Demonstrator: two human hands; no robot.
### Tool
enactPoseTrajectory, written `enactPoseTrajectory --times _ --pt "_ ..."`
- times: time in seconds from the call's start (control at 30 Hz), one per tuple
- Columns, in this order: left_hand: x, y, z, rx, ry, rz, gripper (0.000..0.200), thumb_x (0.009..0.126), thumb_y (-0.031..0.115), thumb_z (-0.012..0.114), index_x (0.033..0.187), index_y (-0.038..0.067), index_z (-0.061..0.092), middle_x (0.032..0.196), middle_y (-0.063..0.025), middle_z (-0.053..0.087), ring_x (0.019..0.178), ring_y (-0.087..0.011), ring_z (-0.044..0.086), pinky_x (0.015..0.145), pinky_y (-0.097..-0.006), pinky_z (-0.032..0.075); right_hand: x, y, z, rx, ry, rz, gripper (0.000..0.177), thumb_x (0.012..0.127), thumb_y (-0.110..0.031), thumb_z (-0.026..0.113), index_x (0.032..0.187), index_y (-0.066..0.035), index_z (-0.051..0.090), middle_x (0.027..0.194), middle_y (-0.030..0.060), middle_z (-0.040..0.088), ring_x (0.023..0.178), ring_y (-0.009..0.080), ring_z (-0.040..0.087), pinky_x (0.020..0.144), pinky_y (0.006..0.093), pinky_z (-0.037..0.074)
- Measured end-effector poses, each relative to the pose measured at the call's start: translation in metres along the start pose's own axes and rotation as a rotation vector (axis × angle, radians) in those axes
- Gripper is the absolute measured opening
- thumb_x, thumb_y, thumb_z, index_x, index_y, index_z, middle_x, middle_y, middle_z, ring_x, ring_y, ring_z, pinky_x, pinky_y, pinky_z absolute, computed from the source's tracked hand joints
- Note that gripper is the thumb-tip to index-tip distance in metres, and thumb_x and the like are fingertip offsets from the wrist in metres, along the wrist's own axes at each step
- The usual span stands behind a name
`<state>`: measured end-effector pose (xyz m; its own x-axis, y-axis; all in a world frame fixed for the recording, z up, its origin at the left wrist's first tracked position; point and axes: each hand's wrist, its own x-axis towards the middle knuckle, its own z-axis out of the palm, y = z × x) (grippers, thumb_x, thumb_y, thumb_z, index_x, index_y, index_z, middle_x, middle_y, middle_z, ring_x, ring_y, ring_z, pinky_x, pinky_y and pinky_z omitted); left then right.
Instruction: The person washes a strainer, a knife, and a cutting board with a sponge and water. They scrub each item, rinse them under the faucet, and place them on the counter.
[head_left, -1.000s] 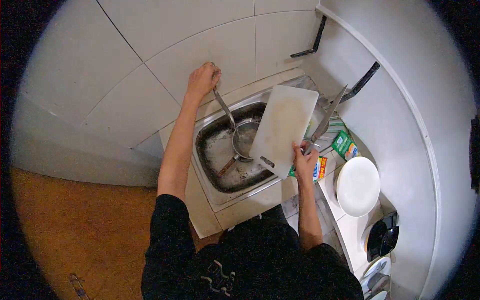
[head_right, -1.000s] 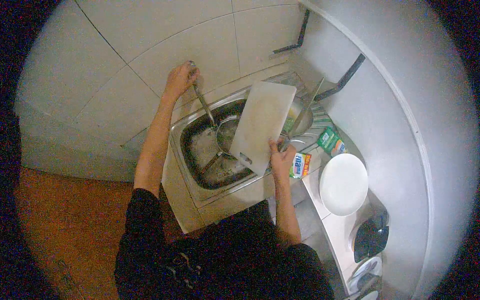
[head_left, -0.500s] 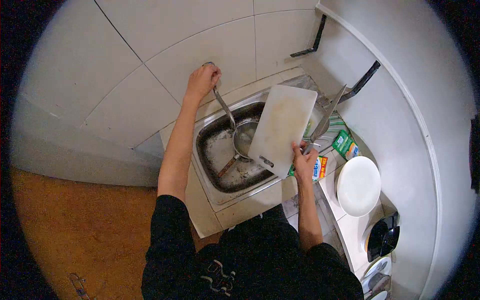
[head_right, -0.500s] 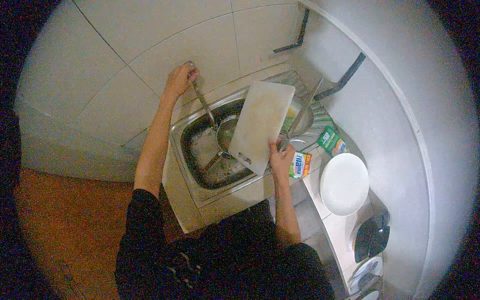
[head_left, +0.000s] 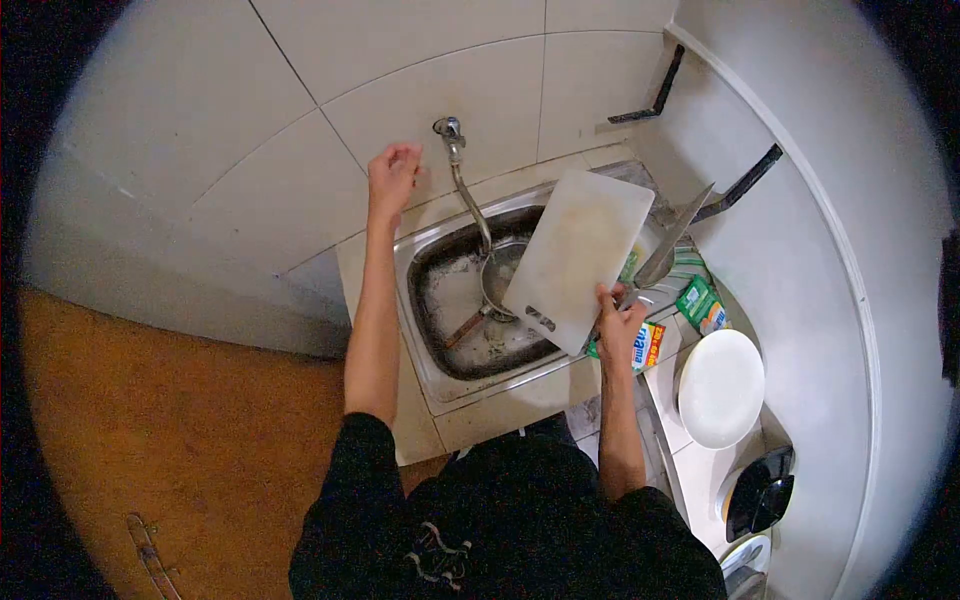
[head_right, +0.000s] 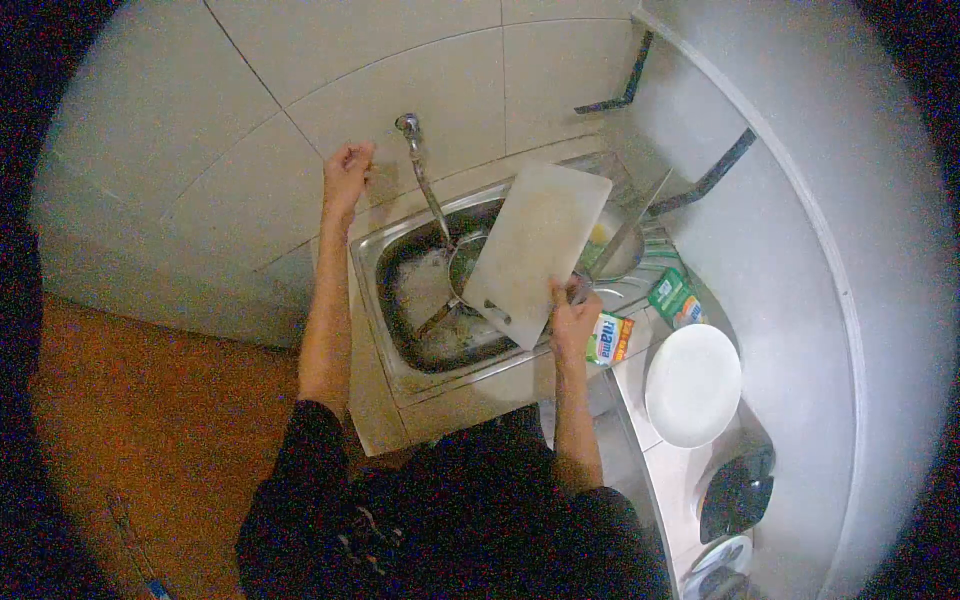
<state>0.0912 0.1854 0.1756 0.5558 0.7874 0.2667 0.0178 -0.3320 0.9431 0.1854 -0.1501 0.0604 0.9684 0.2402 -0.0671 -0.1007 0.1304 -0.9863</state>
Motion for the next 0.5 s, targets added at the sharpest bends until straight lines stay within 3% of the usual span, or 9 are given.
enactPoseTrajectory --times 0.03,0.1,0.17,0.23,0.3,0.43,0.5 --pt "-0.014 -0.004 -0.003 -0.065 0.001 -0.078 0.014 0.077 0.015 0.057 0.083 0.003 0.059 0.064 0.0001 0.055 0.058 -0.0085 0.051 0.049 -0.0233 0.039 0.005 0.011 -0.003 0.000 -0.006 0.001 0.024 0.068 -0.016 0.069 0.080 0.002 0.058 0.079 0.0095 0.054 0.072 0.0172 0.049 0.066 0.0294 0.039" --pt "-0.051 -0.016 -0.004 -0.005 -0.093 -0.150 0.018 0.079 0.019 0.054 0.074 0.003 0.060 0.064 -0.0005 0.056 0.059 -0.0085 0.052 0.049 -0.0241 0.039 0.018 0.041 -0.010 -0.366 0.096 -0.244 0.012 0.072 -0.003 0.064 0.077 -0.001 0.054 0.071 0.0017 0.053 0.058 0.0087 0.048 0.050 0.0202 0.037" --pt "-0.085 -0.026 -0.002 0.193 -0.393 -0.318 0.023 0.080 0.022 0.051 0.073 0.003 0.060 0.067 -0.0015 0.058 0.061 -0.0086 0.053 0.050 -0.0244 0.040 0.013 0.032 -0.005 -0.271 0.125 -0.170 0.011 0.072 -0.003 0.064 0.076 -0.001 0.053 0.070 0.0016 0.053 0.057 0.0088 0.048 0.050 0.0202 0.037" --pt "-0.118 -0.077 -0.001 0.149 -0.574 -0.485 0.022 0.081 0.022 0.051 0.077 0.003 0.061 0.071 -0.0025 0.060 0.063 -0.0094 0.053 0.052 -0.0233 0.042 0.008 0.013 0.002 -0.178 0.156 -0.097 0.011 0.072 -0.003 0.063 0.075 -0.002 0.053 0.070 0.0015 0.053 0.057 0.0089 0.047 0.050 0.0202 0.037" --pt "-0.150 -0.102 0.005 0.120 -0.639 -0.481 0.022 0.082 0.022 0.050 0.080 0.004 0.062 0.074 -0.0032 0.061 0.066 -0.0099 0.055 0.055 -0.0224 0.043 0.005 -0.005 0.005 0.130 0.110 0.125 0.012 0.072 -0.004 0.063 0.076 -0.002 0.052 0.069 0.0015 0.053 0.056 0.0091 0.047 0.051 0.0203 0.037" --pt "-0.193 -0.113 0.020 0.006 -0.681 -0.483 0.025 0.083 0.025 0.050 0.083 0.003 0.062 0.076 -0.0030 0.061 0.068 -0.0100 0.055 0.057 -0.0228 0.043 0.013 0.006 -0.002 0.101 -0.033 0.119 0.027 0.068 -0.010 0.069 0.084 -0.004 0.048 0.079 0.0044 0.052 0.068 0.0125 0.048 0.056 0.0241 0.040" --pt "-0.199 -0.099 0.025 0.010 -0.640 -0.662 0.030 0.082 0.033 0.052 0.083 0.006 0.063 0.078 -0.0010 0.061 0.073 -0.0101 0.054 0.063 -0.0253 0.044 0.017 0.010 0.000 0.055 0.000 0.049 0.031 0.069 -0.011 0.069 0.088 -0.003 0.046 0.079 0.0049 0.051 0.066 0.0128 0.048 0.054 0.0250 0.040"
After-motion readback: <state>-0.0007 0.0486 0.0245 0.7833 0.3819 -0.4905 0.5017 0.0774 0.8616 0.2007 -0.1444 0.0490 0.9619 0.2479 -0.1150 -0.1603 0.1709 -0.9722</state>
